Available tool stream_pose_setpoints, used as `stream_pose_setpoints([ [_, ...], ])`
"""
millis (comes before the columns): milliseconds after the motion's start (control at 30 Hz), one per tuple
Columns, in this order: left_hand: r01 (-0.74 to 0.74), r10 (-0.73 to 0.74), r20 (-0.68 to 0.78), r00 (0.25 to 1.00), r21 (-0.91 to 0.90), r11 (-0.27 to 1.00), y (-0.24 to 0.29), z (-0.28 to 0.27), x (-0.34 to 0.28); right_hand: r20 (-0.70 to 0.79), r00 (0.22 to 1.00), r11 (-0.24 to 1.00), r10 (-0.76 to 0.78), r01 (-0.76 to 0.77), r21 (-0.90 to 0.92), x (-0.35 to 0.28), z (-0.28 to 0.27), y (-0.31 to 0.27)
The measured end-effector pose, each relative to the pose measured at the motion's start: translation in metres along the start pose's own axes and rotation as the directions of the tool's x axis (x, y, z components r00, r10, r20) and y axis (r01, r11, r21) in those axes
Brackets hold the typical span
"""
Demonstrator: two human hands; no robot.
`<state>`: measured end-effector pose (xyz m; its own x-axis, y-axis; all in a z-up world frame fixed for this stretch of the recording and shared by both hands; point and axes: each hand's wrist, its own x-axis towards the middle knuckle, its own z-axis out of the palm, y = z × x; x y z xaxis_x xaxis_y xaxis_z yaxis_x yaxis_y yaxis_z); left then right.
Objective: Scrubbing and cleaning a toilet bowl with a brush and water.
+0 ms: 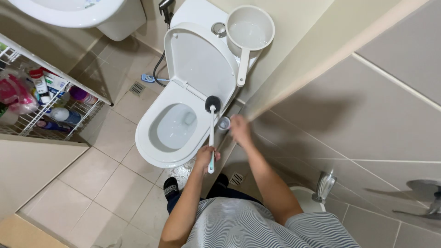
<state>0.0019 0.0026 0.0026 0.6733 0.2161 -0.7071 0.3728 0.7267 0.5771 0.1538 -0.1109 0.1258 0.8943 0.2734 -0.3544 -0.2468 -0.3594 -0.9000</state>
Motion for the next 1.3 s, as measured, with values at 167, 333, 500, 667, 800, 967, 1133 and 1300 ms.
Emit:
stream_pose_setpoints([
  [167,-0.032,0.035,-0.047,0.998,0.063,0.997,0.022,0.018,-0.056,-0.066,0.998,0.984,0.004,0.007,0.176,0.104,-0.038,-0.071],
  [333,-0.087,0.089,-0.019,0.996,0.107,0.990,0.037,0.000,-0.085,0.258,0.963,0.762,-0.074,-0.112,0.638,0.156,-0.048,-0.119],
  [500,-0.066,0.070,-0.036,0.997,0.098,0.993,0.049,-0.021,-0.105,0.197,0.980,0.842,0.039,-0.139,0.522,0.201,-0.037,-0.119],
  [667,-0.025,0.030,-0.091,0.995,0.057,0.998,0.066,-0.042,-0.118,-0.005,0.999,0.903,-0.038,0.036,0.428,0.148,-0.028,-0.159],
  [800,-0.009,0.020,-0.115,0.993,0.091,0.996,0.074,-0.060,-0.117,-0.005,0.987,0.923,-0.159,0.151,0.353,0.086,-0.037,-0.202],
  [967,-0.016,0.035,-0.150,0.988,0.129,0.992,0.092,-0.069,-0.123,0.112,0.975,0.926,-0.191,0.141,0.351,0.022,-0.023,-0.220],
  [1133,-0.012,0.043,-0.176,0.983,0.178,0.984,0.102,-0.089,-0.122,0.181,0.981,0.977,-0.072,0.033,0.211,-0.024,0.022,-0.182],
  [1300,-0.016,0.045,-0.204,0.978,0.142,0.990,0.106,-0.114,-0.115,0.291,0.956,0.987,-0.037,-0.010,0.161,-0.052,0.079,-0.116],
])
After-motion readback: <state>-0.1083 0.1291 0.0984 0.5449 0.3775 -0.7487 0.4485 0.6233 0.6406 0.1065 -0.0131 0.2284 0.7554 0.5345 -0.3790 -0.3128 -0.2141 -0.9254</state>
